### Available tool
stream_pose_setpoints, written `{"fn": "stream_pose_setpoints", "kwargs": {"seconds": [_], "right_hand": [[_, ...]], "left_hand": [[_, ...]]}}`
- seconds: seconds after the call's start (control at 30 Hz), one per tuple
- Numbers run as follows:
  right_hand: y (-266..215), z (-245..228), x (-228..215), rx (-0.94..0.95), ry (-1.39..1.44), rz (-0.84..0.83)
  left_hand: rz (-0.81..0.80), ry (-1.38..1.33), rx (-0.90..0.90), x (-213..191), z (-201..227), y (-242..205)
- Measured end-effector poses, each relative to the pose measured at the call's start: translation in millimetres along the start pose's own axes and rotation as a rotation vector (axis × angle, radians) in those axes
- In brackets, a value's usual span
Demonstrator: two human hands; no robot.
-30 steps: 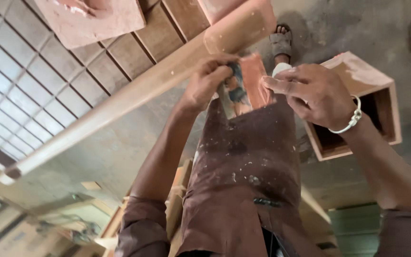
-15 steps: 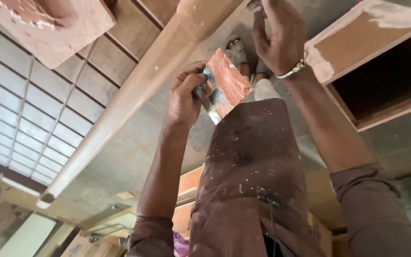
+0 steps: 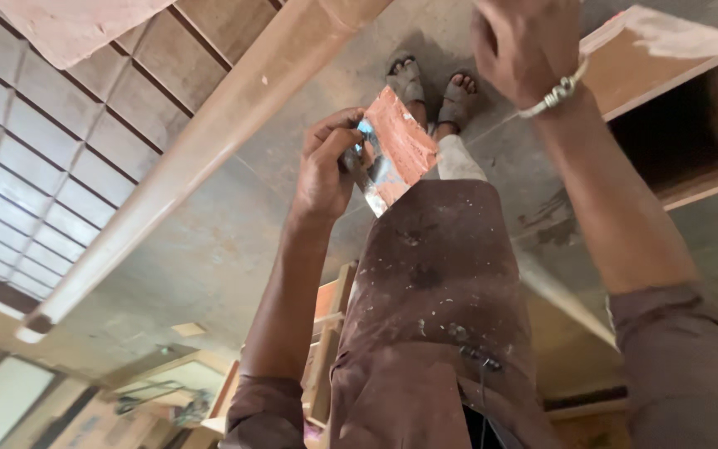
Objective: The person applies wood filler to a wooden frame using a putty knife, smoothing the surface and filling gaps. They repeatedly scoop filler from a container and spread it along the frame's edges and corners.
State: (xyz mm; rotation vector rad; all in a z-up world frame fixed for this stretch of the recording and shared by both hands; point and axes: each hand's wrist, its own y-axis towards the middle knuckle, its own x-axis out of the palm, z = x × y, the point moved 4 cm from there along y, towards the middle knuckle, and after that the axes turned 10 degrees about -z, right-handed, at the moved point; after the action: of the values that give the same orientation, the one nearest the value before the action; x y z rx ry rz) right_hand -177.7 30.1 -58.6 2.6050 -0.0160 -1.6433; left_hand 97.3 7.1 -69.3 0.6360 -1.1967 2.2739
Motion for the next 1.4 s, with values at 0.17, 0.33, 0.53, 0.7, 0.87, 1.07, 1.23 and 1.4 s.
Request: {"fn": "stream_pose_setpoints", "kwargs": {"seconds": [0.17,0.33,0.53,0.7,0.87,1.07,1.23,1.4], "right_hand": [[15,-40,-28,-0.013,0.629,-0.219],[71,-86,-34,-0.122,0.245,-0.586],[118,-96,-26,0.019,0.353,-0.841],[98,-94,-26,-0.289,-0.336,-0.754],[107,-81,-33,-0.228,0.325,-0.71],[100,-76,-20,-0.254,-0.018,-0.767],[79,-76,-30,-0.399,-0.234,-0.738],[83,-65,-17,-0.309,0.047,-0.644]], "left_hand": [[0.079,-0.099,0.04,-16,-9,-15],[0.052,-0.198,0.138,-31,-12,-33],[0.023,-0.269,0.19,-45,-11,-42],[-0.043,-0.248,0.226,-51,-2,-40],[-0.016,-0.244,0.194,-59,1,-34],[0.027,-0.227,0.146,-64,-10,-29],[0.012,-0.235,0.135,-60,-14,-25],[-0.023,-0.189,0.132,-51,-16,-30]]}}
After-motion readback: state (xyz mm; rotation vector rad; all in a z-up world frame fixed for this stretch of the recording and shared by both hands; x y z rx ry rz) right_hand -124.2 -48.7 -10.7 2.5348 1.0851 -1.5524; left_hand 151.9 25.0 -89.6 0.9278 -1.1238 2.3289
